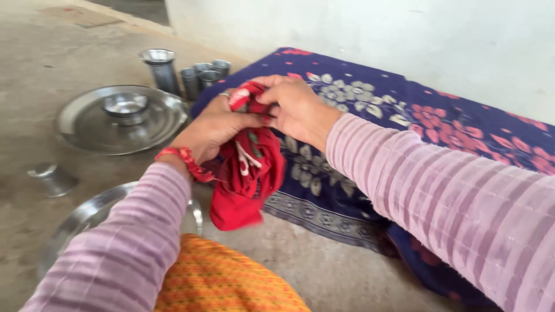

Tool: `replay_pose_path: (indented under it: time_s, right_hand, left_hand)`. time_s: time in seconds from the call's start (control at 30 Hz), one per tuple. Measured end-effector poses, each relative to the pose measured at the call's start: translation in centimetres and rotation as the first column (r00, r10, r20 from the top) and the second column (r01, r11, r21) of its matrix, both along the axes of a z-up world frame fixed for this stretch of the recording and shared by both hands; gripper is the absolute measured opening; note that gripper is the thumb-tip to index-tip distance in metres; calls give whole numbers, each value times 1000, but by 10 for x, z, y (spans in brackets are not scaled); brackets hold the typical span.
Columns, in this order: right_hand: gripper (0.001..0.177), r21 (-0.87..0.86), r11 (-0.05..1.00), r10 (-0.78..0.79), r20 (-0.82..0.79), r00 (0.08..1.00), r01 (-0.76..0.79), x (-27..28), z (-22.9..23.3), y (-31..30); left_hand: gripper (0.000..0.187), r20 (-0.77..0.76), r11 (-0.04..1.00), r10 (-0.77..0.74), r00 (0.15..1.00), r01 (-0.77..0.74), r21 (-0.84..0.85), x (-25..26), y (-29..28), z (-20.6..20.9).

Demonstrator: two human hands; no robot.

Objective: The person wipes a metal plate and several metal cups with a red cloth, then places them on a floral-patterned cloth on the floor.

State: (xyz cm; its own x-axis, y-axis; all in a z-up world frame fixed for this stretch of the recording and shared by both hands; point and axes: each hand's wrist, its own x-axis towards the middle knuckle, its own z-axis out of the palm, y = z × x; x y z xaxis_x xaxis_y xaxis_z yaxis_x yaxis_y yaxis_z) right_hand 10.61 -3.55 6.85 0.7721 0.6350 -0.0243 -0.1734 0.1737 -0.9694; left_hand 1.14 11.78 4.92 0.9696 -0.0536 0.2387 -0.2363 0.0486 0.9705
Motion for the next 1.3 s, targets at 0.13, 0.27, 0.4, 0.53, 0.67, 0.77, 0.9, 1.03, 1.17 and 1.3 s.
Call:
replay_pose_path:
  time_s: [0.13,0.27,0.4,0.53,0.67,0.77,0.9,1.03,1.17,1.3]
  right_hand:
    - [39,66,993,95,-18,995,-94,-38,13,62]
    - [36,-132,990,58,12,998,-56,-70,-2,116]
    - [20,-436,894,131,46,990,-98,-87,-47,153]
    - [12,-638,734,298,-7,955,-234,-103,-88,174]
    - [22,-883,464,420,143,896,-76,-106,-111,182]
    - [38,-935,340,545,279,791,96,-86,-141,176]
    - [60,-927,263,630,374,681,266,-77,-156,158]
    - [72,-957,170,593,291,750,237,-79,-164,149]
    - [64,-992,97,529,117,841,77,-88,-162,147]
    - [43,-995,47,615,100,782,91,-75,-185,150]
  left_hand:
    - [48,-6,964,258,966,-258,-60,-36,56,6]
    - [30,-41,757,634,772,-609,236,-65,119,-6]
    - [32,-87,551,822,563,-747,372,-107,153,-18]
    - [40,-88,458,862,499,-695,554,-130,164,-40]
    - [49,9,366,863,506,-636,680,-135,166,-73]
    - [56,-90,373,882,462,-569,733,-130,159,-88]
    - [61,-193,412,880,435,-495,765,-123,149,-103]
    - [60,-210,420,878,429,-483,768,-107,141,-121]
    - [60,-249,434,872,423,-430,791,-98,133,-138]
    - [58,-274,466,847,455,-392,793,-95,131,-150]
